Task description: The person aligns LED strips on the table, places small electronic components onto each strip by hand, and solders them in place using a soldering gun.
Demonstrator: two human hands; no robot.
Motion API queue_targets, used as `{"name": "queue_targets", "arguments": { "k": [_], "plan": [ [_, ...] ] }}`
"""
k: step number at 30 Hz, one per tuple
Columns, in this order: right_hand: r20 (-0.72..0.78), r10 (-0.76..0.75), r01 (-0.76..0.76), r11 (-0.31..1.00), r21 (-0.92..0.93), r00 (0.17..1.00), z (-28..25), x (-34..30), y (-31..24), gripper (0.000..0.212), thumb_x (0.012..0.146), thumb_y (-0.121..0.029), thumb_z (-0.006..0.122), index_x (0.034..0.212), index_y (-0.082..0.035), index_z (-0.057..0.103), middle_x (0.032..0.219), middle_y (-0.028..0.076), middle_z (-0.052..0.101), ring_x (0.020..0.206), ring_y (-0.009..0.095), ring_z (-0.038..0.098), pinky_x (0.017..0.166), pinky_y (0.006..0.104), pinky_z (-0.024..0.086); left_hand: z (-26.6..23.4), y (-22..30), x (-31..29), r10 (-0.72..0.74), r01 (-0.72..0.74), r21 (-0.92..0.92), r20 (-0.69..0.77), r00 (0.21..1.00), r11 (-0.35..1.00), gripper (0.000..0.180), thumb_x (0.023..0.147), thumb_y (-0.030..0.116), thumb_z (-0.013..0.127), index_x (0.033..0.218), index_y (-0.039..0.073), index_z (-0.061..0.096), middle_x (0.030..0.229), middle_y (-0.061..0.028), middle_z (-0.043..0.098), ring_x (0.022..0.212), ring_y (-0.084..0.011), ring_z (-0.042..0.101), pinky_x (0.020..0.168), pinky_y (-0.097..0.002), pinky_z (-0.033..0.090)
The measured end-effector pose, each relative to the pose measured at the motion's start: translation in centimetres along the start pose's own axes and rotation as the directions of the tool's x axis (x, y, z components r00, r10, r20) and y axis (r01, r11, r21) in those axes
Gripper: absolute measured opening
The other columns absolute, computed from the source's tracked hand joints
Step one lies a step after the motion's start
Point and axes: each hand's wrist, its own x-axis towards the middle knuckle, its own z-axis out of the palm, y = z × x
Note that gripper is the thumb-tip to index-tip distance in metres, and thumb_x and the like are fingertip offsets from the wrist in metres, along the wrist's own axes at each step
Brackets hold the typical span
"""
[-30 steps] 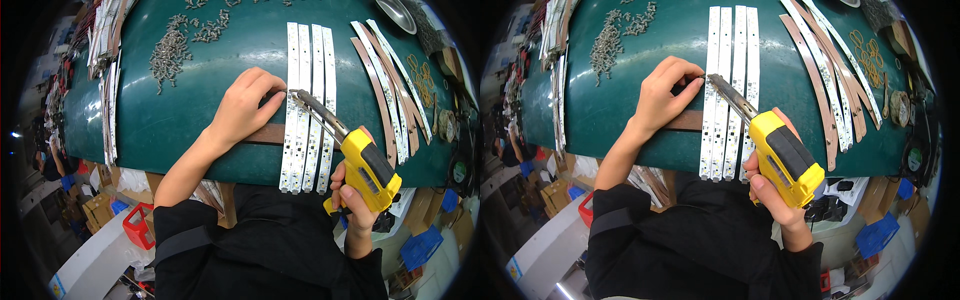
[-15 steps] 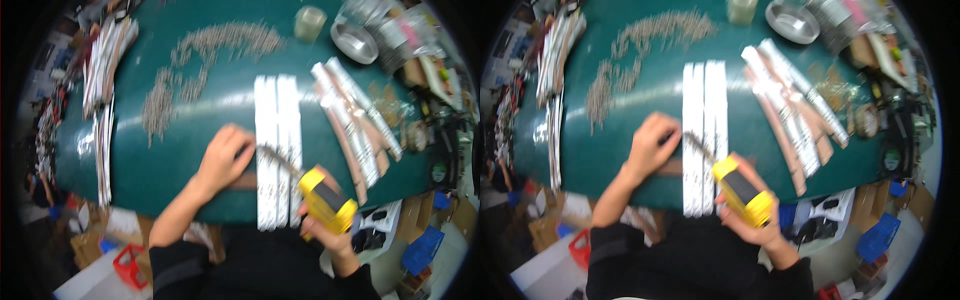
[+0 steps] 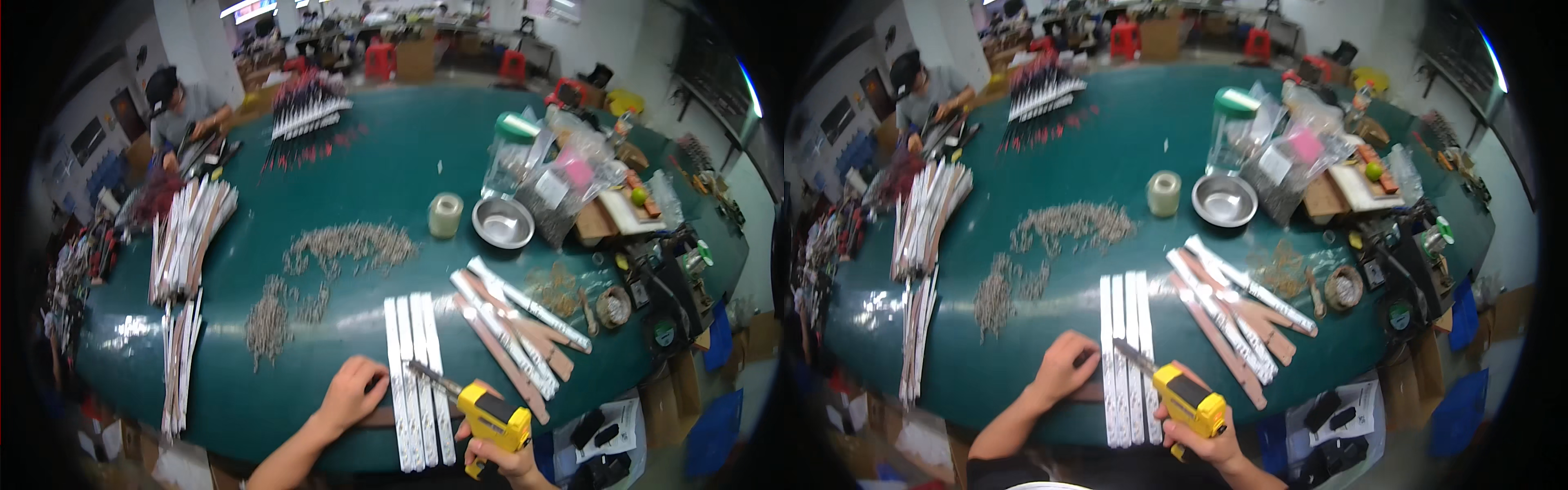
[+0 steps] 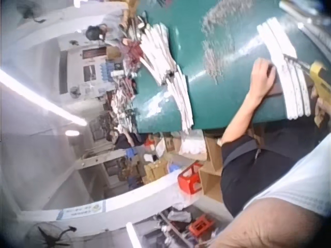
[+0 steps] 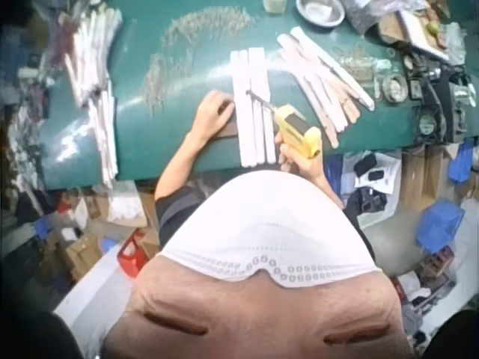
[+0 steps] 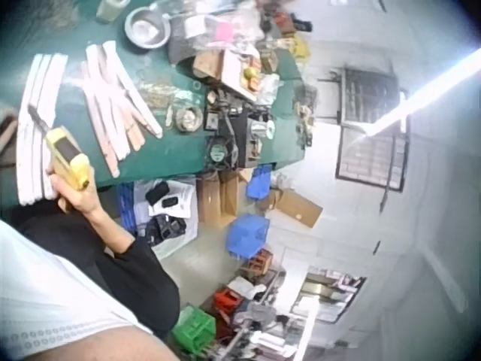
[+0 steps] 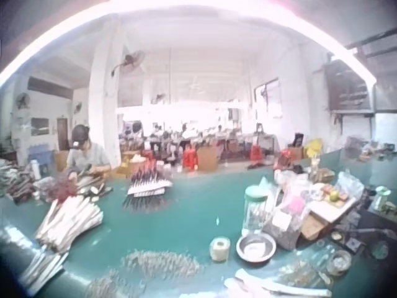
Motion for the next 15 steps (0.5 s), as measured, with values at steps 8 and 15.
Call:
{"name": "queue_targets", "arguments": {
  "k": [8, 15],
  "plan": [
    [-0.052, 0.026, -0.031, 0.995, -0.098, 0.998, 0.4, -0.2, 1.4, 0.078, 0.077, 0.000, 0.063, 0.146, -0.002, 0.027, 0.088, 0.012, 0.058, 0.066, 0.013, 0.056, 0.054, 0.0228, 0.051, 0.6, -1.2, -0.8, -0.040, 0.041, -0.026, 0.014, 0.999, 0.999, 0.013, 0.079, 0.003, 0.066, 0.091, 0.003, 0.062, 0.084, -0.0087, 0.058, 0.073, -0.0218, 0.058, 0.065, -0.0309, 0.048],
    [-0.042, 0.048, -0.052, 0.993, -0.108, 0.998, 1.3, 0.5, 1.8, 0.078, 0.078, -0.001, 0.063, 0.146, -0.002, 0.026, 0.084, 0.011, 0.058, 0.062, 0.011, 0.055, 0.049, 0.0197, 0.047, 0.4, -1.3, -0.8, -0.032, 0.032, -0.029, 0.013, 0.999, 0.999, 0.017, 0.078, 0.002, 0.068, 0.093, 0.004, 0.063, 0.085, -0.0064, 0.058, 0.072, -0.0178, 0.059, 0.064, -0.0291, 0.049]
  ]
}}
